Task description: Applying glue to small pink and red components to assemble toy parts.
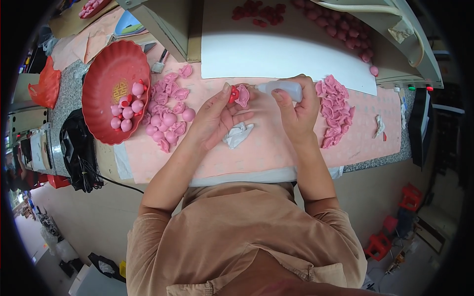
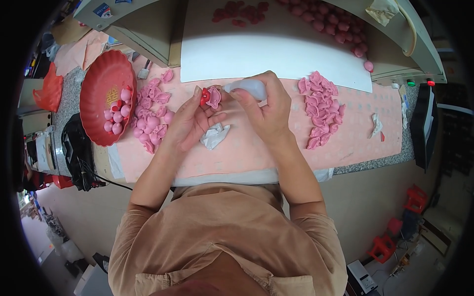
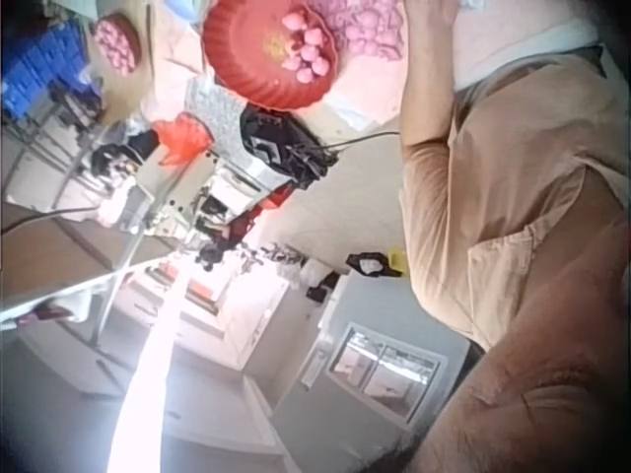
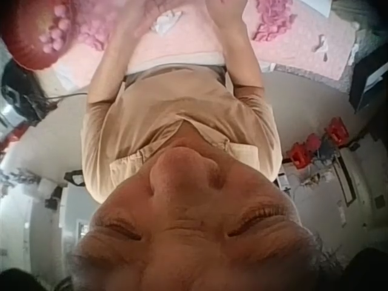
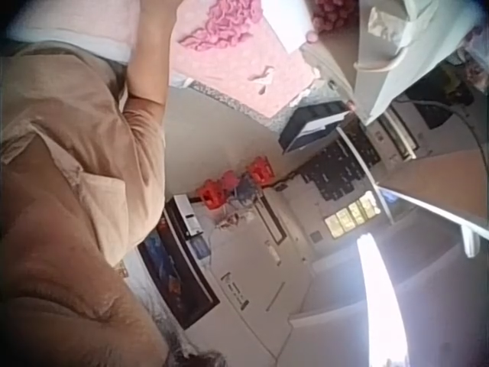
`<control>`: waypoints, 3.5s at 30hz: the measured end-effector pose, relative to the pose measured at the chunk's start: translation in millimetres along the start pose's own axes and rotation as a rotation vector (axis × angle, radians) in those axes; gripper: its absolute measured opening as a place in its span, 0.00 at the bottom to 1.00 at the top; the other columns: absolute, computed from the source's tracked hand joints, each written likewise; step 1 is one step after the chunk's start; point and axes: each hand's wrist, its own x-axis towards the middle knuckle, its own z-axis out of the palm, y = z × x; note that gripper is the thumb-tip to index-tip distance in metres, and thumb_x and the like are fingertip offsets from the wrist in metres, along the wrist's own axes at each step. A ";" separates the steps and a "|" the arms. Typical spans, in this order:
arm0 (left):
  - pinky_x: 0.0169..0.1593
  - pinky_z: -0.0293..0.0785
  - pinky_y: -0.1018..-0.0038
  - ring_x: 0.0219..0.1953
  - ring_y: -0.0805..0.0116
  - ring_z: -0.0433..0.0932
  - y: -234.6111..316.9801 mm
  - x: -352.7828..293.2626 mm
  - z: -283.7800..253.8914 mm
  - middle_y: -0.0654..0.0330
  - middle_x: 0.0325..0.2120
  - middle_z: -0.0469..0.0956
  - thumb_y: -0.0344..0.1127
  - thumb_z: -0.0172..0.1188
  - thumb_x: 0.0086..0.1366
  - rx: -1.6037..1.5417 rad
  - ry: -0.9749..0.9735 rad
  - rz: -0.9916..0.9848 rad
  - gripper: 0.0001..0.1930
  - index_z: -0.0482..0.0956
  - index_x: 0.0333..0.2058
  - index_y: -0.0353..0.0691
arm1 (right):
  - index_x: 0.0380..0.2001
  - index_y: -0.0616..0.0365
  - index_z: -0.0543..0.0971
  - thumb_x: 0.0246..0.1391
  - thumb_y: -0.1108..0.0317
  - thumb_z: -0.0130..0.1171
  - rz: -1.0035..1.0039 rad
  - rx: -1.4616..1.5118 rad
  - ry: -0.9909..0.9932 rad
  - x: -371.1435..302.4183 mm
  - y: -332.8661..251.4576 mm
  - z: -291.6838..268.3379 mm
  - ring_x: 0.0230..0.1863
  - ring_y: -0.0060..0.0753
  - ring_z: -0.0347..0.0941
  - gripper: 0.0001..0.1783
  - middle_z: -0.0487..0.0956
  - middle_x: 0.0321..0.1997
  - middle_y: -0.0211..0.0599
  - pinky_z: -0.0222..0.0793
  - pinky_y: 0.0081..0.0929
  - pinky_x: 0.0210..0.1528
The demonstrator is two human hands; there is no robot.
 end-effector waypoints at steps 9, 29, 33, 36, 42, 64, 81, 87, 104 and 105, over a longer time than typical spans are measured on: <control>0.49 0.78 0.68 0.44 0.69 0.77 0.0 1.1 -2.7 0.52 0.47 0.75 0.48 0.44 0.71 -0.007 -0.017 0.012 0.24 0.69 0.52 0.32 | 0.31 0.59 0.75 0.49 0.63 0.67 -0.010 -0.008 0.003 0.6 -1.3 0.1 0.28 0.29 0.73 0.13 0.76 0.27 0.35 0.67 0.22 0.31; 0.51 0.77 0.63 0.44 0.65 0.77 0.7 1.0 -9.8 0.52 0.47 0.75 0.43 0.47 0.71 -0.066 0.036 0.038 0.20 0.69 0.53 0.34 | 0.30 0.59 0.74 0.48 0.62 0.67 -0.059 -0.088 -0.034 1.2 -0.8 -1.0 0.27 0.31 0.73 0.14 0.75 0.28 0.36 0.67 0.23 0.30; 0.51 0.77 0.63 0.46 0.64 0.77 1.5 1.2 -8.1 0.53 0.48 0.75 0.40 0.49 0.70 -0.058 0.035 0.053 0.19 0.69 0.54 0.35 | 0.30 0.59 0.75 0.47 0.63 0.68 -0.076 -0.106 -0.032 0.8 -0.5 -1.7 0.27 0.31 0.73 0.14 0.75 0.27 0.36 0.67 0.24 0.29; 0.53 0.75 0.64 0.49 0.64 0.76 3.2 0.7 -4.2 0.52 0.49 0.74 0.39 0.49 0.70 -0.045 0.027 0.080 0.19 0.68 0.55 0.35 | 0.30 0.59 0.75 0.47 0.64 0.69 -0.085 -0.114 -0.029 0.5 -0.4 -1.8 0.27 0.31 0.73 0.14 0.75 0.27 0.36 0.67 0.24 0.29; 0.59 0.71 0.67 0.55 0.62 0.72 6.0 0.2 0.6 0.51 0.53 0.70 0.34 0.51 0.69 -0.057 0.028 0.110 0.22 0.62 0.59 0.35 | 0.31 0.59 0.75 0.46 0.64 0.69 -0.115 -0.128 -0.013 0.8 -0.2 -1.4 0.27 0.31 0.73 0.15 0.75 0.28 0.36 0.67 0.25 0.28; 0.64 0.64 0.66 0.58 0.63 0.68 6.7 -2.3 2.2 0.53 0.56 0.67 0.27 0.49 0.68 -0.100 -0.006 0.160 0.24 0.58 0.62 0.37 | 0.31 0.59 0.74 0.46 0.62 0.70 -0.109 -0.152 0.017 0.8 2.6 -3.1 0.27 0.33 0.72 0.17 0.75 0.27 0.37 0.66 0.25 0.29; 0.64 0.64 0.66 0.58 0.63 0.68 6.9 -2.2 2.5 0.53 0.55 0.67 0.26 0.49 0.68 -0.103 0.009 0.163 0.24 0.58 0.62 0.38 | 0.31 0.59 0.75 0.45 0.62 0.70 -0.118 -0.128 -0.009 0.3 0.8 -0.5 0.27 0.32 0.72 0.16 0.75 0.28 0.37 0.67 0.24 0.28; 0.64 0.64 0.67 0.58 0.64 0.68 6.8 -2.4 0.9 0.54 0.55 0.67 0.26 0.49 0.68 -0.102 0.009 0.165 0.24 0.58 0.62 0.38 | 0.31 0.58 0.75 0.45 0.62 0.70 -0.114 -0.090 -0.023 -1.1 0.9 1.4 0.26 0.32 0.72 0.16 0.76 0.28 0.37 0.67 0.24 0.28; 0.62 0.67 0.70 0.56 0.66 0.70 7.7 -1.0 -0.2 0.54 0.55 0.68 0.28 0.49 0.68 -0.107 0.009 0.146 0.23 0.59 0.61 0.35 | 0.31 0.59 0.75 0.47 0.63 0.69 -0.072 -0.061 -0.060 -2.0 2.1 -0.2 0.27 0.31 0.72 0.15 0.76 0.28 0.36 0.67 0.24 0.29; 0.62 0.67 0.70 0.55 0.67 0.70 7.2 -0.8 -0.5 0.55 0.55 0.68 0.28 0.49 0.69 -0.101 0.006 0.147 0.23 0.60 0.61 0.34 | 0.31 0.59 0.75 0.47 0.63 0.69 -0.061 -0.007 -0.031 -1.8 2.0 -0.7 0.27 0.29 0.72 0.15 0.76 0.28 0.36 0.66 0.23 0.29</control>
